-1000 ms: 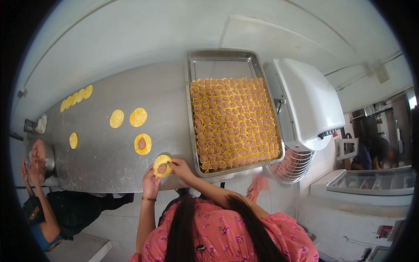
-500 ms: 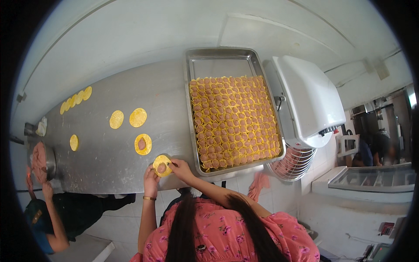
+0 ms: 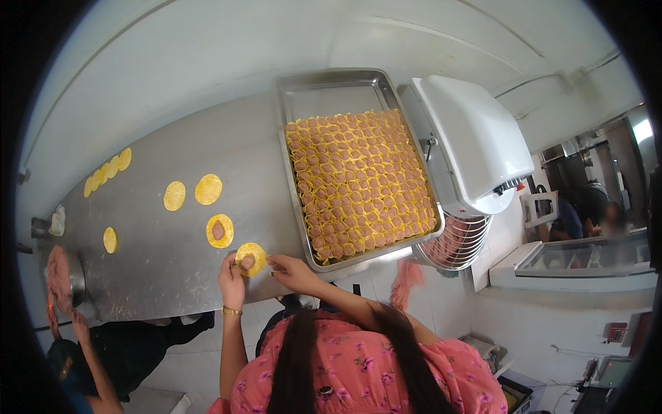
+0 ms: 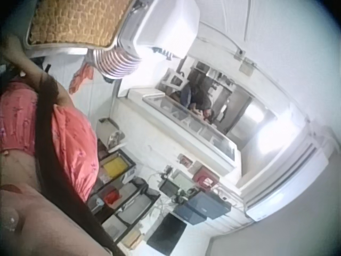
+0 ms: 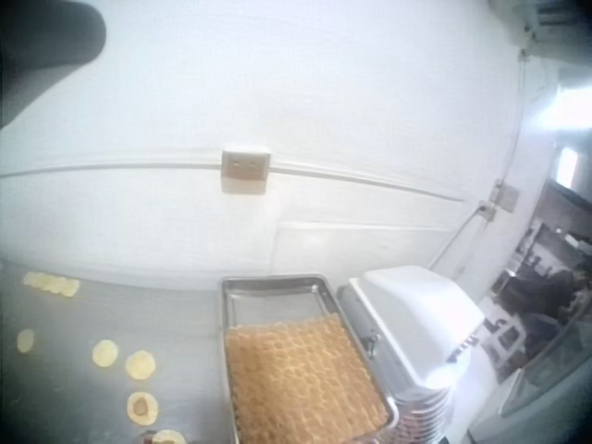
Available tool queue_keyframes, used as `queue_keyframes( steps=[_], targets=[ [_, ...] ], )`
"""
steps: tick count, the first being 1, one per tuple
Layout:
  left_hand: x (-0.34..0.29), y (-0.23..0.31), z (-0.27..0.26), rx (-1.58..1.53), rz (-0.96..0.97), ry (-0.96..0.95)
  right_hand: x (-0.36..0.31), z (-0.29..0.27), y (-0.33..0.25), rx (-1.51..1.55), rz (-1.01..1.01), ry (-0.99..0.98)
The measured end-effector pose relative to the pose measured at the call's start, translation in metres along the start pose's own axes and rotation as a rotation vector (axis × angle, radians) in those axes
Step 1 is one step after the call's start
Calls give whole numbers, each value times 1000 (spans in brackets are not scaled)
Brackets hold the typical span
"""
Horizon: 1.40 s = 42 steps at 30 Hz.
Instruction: The person places a filling onto round yellow dough discs, folds them into sealed pastries, and arranges them on a metal tray. A coworker at the same table also prepares dough discs and places filling on them.
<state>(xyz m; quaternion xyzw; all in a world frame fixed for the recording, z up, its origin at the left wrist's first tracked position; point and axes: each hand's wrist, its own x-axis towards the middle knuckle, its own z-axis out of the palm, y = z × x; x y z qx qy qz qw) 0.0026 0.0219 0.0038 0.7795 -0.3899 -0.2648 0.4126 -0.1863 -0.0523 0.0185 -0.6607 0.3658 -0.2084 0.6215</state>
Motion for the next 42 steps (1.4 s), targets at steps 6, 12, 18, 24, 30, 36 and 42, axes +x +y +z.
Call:
queue_keyframes(
  steps=[6, 12, 18, 24, 30, 36, 42],
  targets=[
    [-5, 25, -8, 144, 174, 61, -48, -51, -16, -10, -17, 52],
    [-13, 52, -10, 167, 357, 8, -98, -118, -15, -99, -50, 333],
    [-25, 57, 25, 71, 315, -92, -98, -197, -5, 52, -48, 641],
    [-53, 65, 88, -81, 12, 20, -71, -279, -1, -226, -211, 489],
    [-63, 62, 127, 15, -60, 241, -35, -332, -8, -340, -231, 417],
    [-62, 61, 144, 280, 44, 388, 27, -298, -19, -699, -207, 220],
    [-61, 60, 145, 311, 25, 379, 96, -232, -31, -973, -490, 147]
  ],
)
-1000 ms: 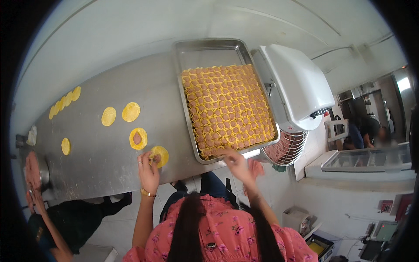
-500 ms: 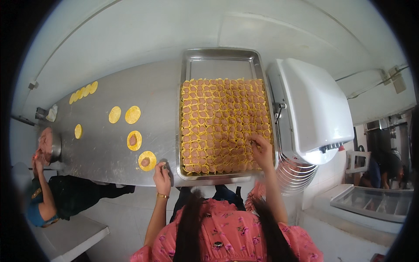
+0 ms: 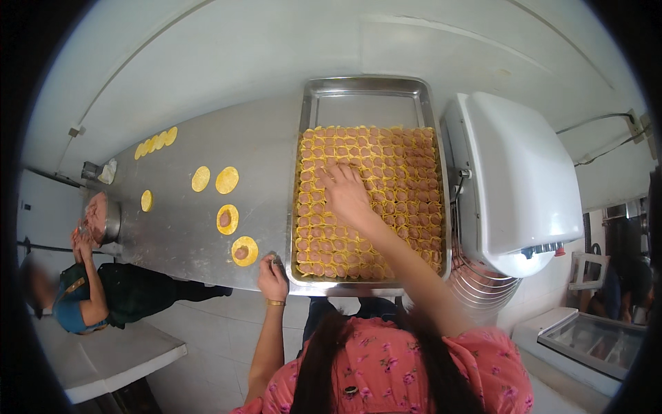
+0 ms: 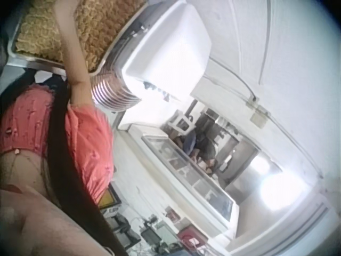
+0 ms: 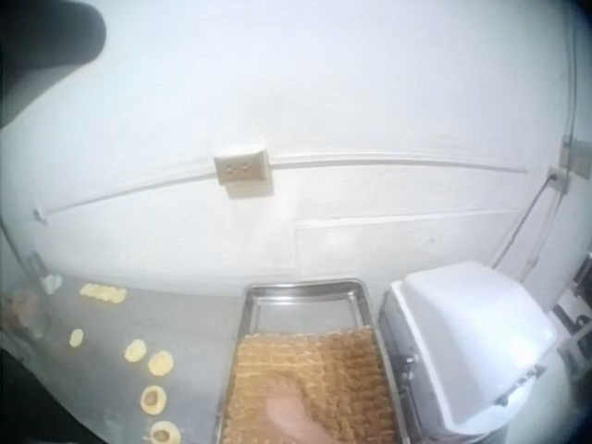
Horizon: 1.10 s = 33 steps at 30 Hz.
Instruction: The person places a filling onto round yellow dough discs, folds them into sealed pastries, and arranges them on a metal tray. A coworker at the same table also prepares dough discs and places filling on them.
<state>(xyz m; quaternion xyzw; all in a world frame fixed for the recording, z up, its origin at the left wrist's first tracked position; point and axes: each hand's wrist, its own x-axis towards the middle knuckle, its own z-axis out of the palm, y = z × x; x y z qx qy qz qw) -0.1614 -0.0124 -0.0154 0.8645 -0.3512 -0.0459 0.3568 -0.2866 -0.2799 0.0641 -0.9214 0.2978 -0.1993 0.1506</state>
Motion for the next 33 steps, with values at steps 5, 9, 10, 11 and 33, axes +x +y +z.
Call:
queue_keyframes(
  steps=[5, 9, 10, 11, 33],
  targets=[
    [0, 1, 0, 71, 13, 17, 33, 36, -6, -5, -34, -11],
    [0, 6, 0, 26, 43, 53, 47, 53, -7, 3, 23, -97],
    [0, 7, 0, 47, 12, 37, 49, 55, -7, 10, 57, -160],
    [0, 8, 0, 52, -6, 28, 50, 54, -5, 33, 70, -121],
    [-1, 3, 0, 49, 28, 43, 51, 16, 108, 305, 63, -54]
  ],
)
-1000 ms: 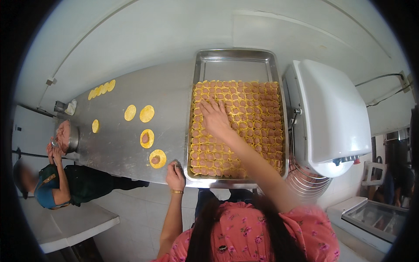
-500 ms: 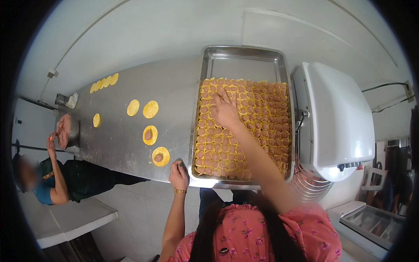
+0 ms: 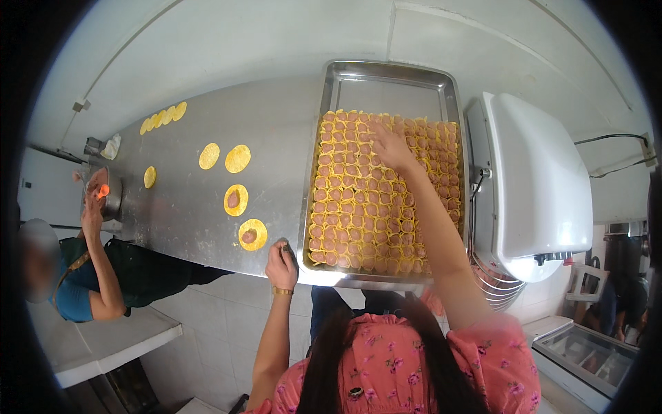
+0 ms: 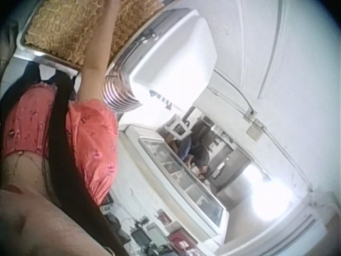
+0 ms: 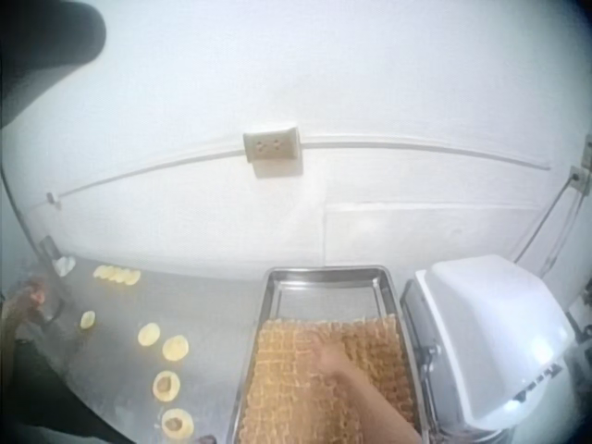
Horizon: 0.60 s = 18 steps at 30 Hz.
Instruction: The person places a filling onto round yellow dough discs, folds them into sealed pastries, and arranges them on a metal tray. A coworker at the same table also prepares dough discs and places filling on them.
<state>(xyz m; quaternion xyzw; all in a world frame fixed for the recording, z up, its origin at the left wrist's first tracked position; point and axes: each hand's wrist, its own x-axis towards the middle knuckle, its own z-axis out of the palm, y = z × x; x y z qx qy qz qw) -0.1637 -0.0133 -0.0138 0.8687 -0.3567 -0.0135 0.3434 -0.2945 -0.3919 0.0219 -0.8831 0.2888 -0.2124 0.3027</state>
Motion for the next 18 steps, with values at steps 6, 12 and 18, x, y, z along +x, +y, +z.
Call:
queue_keyframes(
  steps=[6, 12, 18],
  targets=[
    [0, -2, 1, 17, -11, -2, -1, -31, 3, 23, 184, -133],
    [0, -1, 1, 14, -22, -16, -5, -39, 15, 28, 131, -29],
    [0, -2, 1, 0, -15, -7, -9, -47, 29, -70, 125, -18]
  ],
)
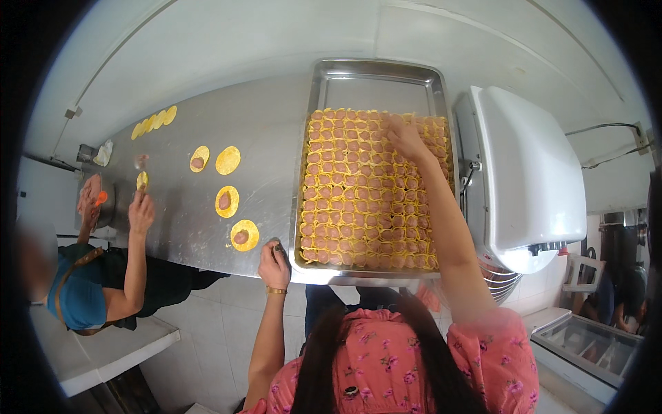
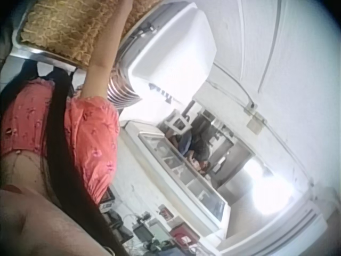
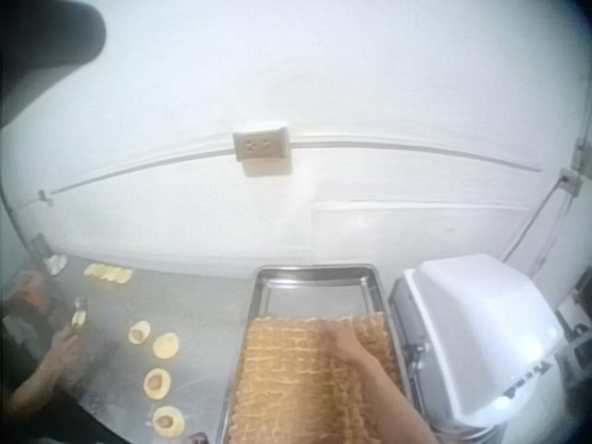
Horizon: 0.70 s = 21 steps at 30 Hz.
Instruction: The person places a filling onto round yellow dough discs, folds them into sealed pastries, and arranges them on a metal tray. A coworker at the same table also prepares dough discs and places filling on them.
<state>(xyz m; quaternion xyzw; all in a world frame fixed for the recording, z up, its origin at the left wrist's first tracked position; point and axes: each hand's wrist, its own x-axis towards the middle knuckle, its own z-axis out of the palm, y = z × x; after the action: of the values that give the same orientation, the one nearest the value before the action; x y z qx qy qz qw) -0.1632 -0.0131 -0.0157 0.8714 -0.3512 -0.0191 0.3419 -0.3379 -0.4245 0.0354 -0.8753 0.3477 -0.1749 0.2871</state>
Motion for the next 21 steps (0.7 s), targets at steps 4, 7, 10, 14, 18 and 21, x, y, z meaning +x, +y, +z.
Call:
queue_keyframes(
  steps=[4, 7, 10, 14, 18, 21],
  targets=[
    [0, -3, 1, 19, 5, -14, -2, -6, 8, 327, 99, 11],
    [0, -4, 1, 19, -5, -25, -2, -11, 18, 69, 33, 72],
    [1, -6, 1, 29, 12, -21, -2, -14, 25, 108, 46, 63],
    [1, -6, 1, 24, 19, -19, -4, -31, 30, 49, 80, 31],
    [1, -8, 2, 9, 17, -29, -8, -46, 30, -119, 104, -49],
    [0, -8, 3, -7, -1, -33, -11, -55, 36, -79, 139, -32]
  ],
)
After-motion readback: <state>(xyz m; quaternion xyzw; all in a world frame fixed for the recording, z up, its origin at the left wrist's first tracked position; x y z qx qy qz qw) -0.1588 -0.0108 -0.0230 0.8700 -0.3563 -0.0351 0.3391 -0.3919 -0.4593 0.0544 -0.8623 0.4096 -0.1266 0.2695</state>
